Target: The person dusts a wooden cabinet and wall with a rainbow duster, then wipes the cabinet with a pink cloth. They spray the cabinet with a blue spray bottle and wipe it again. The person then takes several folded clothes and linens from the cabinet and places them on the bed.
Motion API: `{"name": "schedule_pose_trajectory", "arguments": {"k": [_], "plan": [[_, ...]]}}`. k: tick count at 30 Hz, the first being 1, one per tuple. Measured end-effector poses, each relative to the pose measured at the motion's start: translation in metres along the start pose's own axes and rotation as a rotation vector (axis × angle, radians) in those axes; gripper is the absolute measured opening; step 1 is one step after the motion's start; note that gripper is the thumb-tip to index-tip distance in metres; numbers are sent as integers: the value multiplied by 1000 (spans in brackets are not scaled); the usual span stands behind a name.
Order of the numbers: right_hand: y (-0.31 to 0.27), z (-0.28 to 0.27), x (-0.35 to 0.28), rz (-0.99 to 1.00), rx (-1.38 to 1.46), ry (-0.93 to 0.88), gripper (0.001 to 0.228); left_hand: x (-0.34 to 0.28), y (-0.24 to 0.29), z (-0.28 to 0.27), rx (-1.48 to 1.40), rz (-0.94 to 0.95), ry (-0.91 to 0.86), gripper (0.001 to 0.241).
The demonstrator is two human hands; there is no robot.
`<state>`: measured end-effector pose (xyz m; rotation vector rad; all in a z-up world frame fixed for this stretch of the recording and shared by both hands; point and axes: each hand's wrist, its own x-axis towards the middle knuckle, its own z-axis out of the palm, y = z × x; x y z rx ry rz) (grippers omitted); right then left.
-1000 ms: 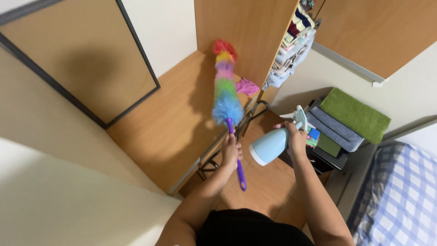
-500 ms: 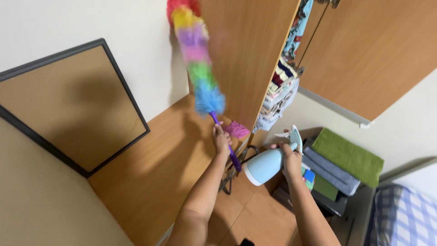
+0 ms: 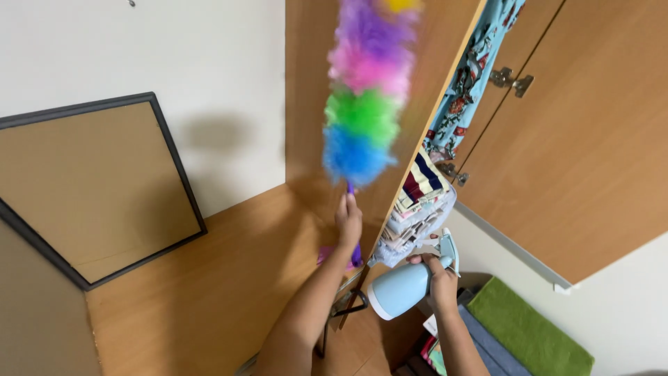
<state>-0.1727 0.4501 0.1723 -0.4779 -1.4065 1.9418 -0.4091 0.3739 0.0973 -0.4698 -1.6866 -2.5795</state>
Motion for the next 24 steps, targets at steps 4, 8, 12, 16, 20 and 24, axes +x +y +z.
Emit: {"name": "schedule_pose_trajectory", "arguments": {"k": [4, 8, 12, 16, 20, 24], "plan": [[16, -31, 38, 51, -32, -25, 18, 84, 22, 25, 55, 95, 61, 41], [11, -37, 46, 45, -39, -128, 26, 129, 64, 51, -73, -101, 54, 41], [13, -49, 45, 89, -68, -136, 29, 172, 87, 74, -162, -127, 92, 42], [5, -58, 37, 50, -74, -112, 27, 215, 80, 79, -134, -91, 131, 41], [1, -61, 29, 83, -61, -13, 24, 166, 107, 75, 321, 346, 149, 41], [10, -51, 28, 22, -27, -26, 19, 109, 61, 82, 354, 362, -27, 41]]}}
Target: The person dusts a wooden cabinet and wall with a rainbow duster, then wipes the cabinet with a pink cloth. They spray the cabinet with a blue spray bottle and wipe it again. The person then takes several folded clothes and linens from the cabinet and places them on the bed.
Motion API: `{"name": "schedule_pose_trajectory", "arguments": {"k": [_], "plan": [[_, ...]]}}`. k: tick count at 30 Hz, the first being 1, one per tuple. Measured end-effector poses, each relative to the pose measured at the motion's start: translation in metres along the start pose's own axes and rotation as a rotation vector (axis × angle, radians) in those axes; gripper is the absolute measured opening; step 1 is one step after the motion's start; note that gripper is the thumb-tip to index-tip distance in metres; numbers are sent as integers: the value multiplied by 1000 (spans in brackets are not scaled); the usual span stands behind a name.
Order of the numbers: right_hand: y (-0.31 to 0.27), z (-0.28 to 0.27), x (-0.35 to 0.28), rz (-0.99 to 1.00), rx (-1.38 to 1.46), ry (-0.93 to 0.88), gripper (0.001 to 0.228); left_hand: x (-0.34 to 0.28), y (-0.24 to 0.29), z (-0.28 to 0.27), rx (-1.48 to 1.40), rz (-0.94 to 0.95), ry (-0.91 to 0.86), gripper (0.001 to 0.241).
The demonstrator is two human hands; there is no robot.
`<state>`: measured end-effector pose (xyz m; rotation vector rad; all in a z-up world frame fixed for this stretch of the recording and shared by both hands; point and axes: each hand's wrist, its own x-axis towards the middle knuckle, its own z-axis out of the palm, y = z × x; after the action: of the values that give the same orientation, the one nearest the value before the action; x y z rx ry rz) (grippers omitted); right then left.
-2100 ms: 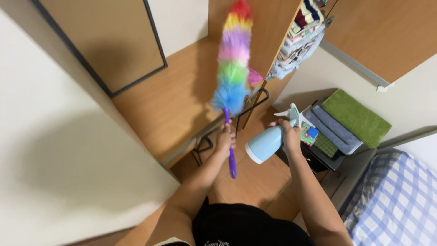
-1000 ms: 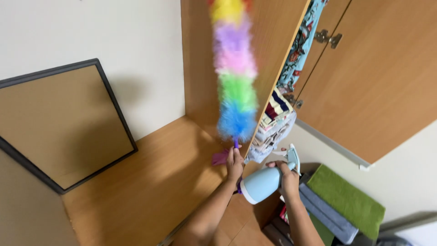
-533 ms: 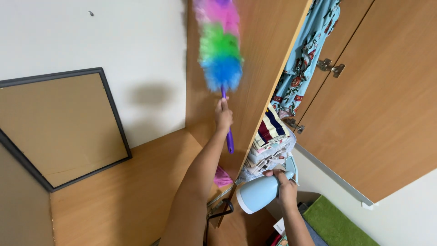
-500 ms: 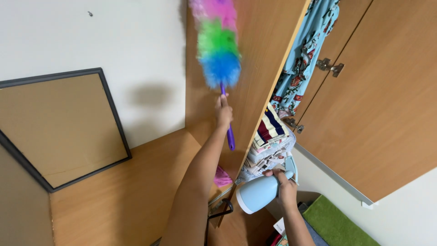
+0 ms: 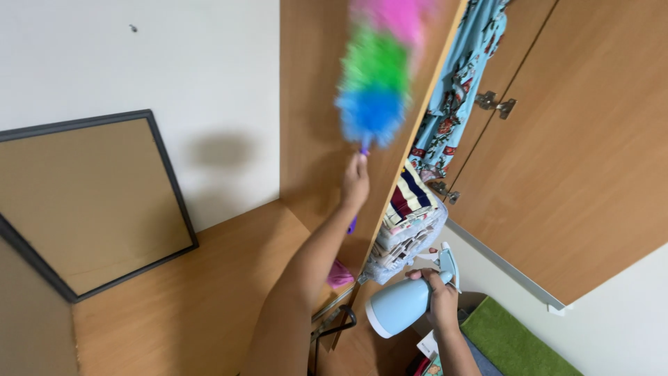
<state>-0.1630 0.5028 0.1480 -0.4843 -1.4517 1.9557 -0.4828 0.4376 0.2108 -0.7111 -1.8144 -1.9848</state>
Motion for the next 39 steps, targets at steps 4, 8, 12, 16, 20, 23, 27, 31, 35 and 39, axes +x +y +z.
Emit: {"name": "schedule_pose_trajectory", "arguments": {"k": [4, 8, 12, 16, 20, 23, 27, 31, 35, 39], "plan": [[9, 20, -9, -61, 83, -81, 33, -50, -25, -26, 28, 54, -58, 42], [15, 38, -12, 38, -19, -69, 25, -37, -38, -59, 88, 54, -86, 43], [15, 65, -18, 68, -14, -3, 20, -9, -32, -106, 190, 18, -86, 41], [17, 102, -24, 125, 123, 3, 12, 5, -37, -151, 157, -61, -56, 39], [49, 123, -4, 54, -31, -150, 23, 11, -54, -199, 99, 21, 198, 36], [67, 145, 1, 42, 15, -249, 24, 8, -59, -237, -23, 18, 341, 35], [74, 191, 16, 191, 46, -336, 26, 26, -51, -298, -128, 16, 481, 35], [85, 228, 31, 213, 136, -452, 38, 41, -21, -352, -101, 10, 600, 37], [110, 231, 66, 195, 73, -620, 27, 64, -18, -389, -214, -88, 758, 40], [103, 229, 97, 177, 91, -642, 30, 95, -2, -395, -173, -86, 877, 41]]}}
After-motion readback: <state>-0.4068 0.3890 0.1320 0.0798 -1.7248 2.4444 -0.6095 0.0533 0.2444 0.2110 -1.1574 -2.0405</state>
